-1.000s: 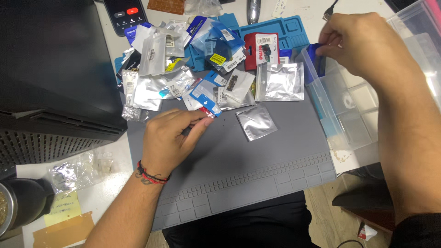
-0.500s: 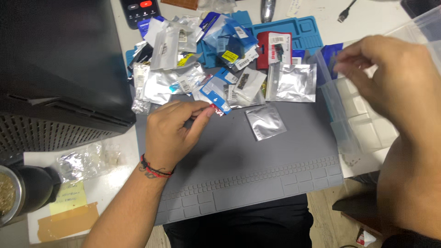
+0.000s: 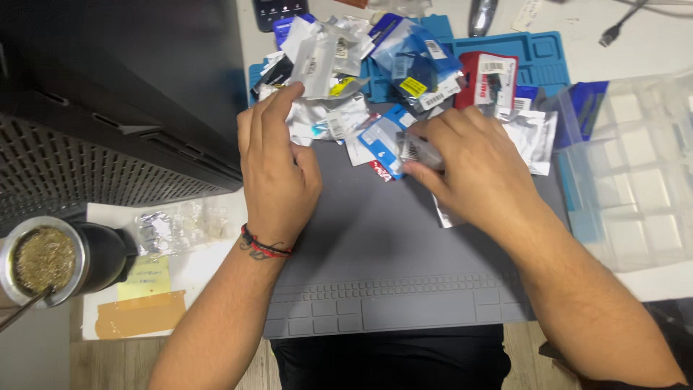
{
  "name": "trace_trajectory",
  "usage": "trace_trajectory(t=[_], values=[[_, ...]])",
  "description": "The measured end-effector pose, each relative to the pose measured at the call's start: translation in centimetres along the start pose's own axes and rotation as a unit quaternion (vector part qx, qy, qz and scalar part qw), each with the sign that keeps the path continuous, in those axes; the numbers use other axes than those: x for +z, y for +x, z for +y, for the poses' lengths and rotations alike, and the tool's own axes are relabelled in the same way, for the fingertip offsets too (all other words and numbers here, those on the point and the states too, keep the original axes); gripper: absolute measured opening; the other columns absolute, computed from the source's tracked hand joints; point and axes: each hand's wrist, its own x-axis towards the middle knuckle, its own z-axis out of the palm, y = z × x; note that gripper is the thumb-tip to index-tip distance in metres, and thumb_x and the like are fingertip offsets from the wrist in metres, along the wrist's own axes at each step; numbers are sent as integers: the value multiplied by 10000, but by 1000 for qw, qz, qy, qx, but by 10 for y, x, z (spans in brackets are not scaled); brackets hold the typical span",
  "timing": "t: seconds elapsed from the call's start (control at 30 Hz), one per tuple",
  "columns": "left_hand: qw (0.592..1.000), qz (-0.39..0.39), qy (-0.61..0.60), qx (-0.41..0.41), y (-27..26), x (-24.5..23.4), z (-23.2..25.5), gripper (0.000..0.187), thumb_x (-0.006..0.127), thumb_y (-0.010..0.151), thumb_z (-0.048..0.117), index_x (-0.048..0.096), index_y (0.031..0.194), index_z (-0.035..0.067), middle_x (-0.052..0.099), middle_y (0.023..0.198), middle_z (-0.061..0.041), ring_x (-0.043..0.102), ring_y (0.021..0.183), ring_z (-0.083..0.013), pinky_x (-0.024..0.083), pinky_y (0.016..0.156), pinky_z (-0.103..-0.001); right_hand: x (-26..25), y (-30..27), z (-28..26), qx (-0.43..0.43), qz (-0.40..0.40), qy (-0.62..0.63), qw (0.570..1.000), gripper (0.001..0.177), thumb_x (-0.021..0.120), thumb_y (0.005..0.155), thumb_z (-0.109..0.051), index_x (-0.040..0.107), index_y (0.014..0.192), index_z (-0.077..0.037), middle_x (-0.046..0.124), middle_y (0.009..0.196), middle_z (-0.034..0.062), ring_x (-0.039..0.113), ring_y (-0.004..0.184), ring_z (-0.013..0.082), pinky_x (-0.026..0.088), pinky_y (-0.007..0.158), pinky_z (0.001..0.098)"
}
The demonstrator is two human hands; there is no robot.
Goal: The person sorts through a pile of small electronic components and packaging on a desk. They open a small plastic bag, remove a component, and place it into a compartmentalized plastic storage box. The person continues to handle various sealed bags and packages, moving them around the workspace.
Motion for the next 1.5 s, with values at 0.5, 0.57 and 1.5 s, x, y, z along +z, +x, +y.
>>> trace_trajectory(t=[0.5, 0.57, 1.5], values=[[981, 156, -40, 112, 5, -17, -7, 363, 420, 1004, -160, 463, 1323, 6, 659, 1224, -195, 661, 1167, -398, 572, 1066, -496, 17, -1, -3, -58, 184, 81, 978, 197, 737, 1057, -147, 736, 1198, -10, 701, 944, 69, 584, 855, 274, 463, 851, 399], [985, 140, -34, 98, 5, -15, -8, 368, 428, 1009, -145, 473, 1341, 6, 651, 1256, -186, 656, 1200, -397, 559, 1083, -501, 18, -1, -2, -64, 186, 83, 977, 180, 737, 1053, -144, 735, 1177, -13, 704, 932, 73, 594, 843, 267, 462, 844, 395], [989, -130, 64, 11, 2, 10, -13, 523, 613, 931, 75, 462, 1411, -67, 391, 1586, -184, 402, 1474, -402, 331, 1251, -551, 21, -3, -3, -41, 166, 120, 978, 188, 699, 1028, -173, 735, 1157, -41, 680, 867, 43, 564, 812, 256, 471, 841, 397]])
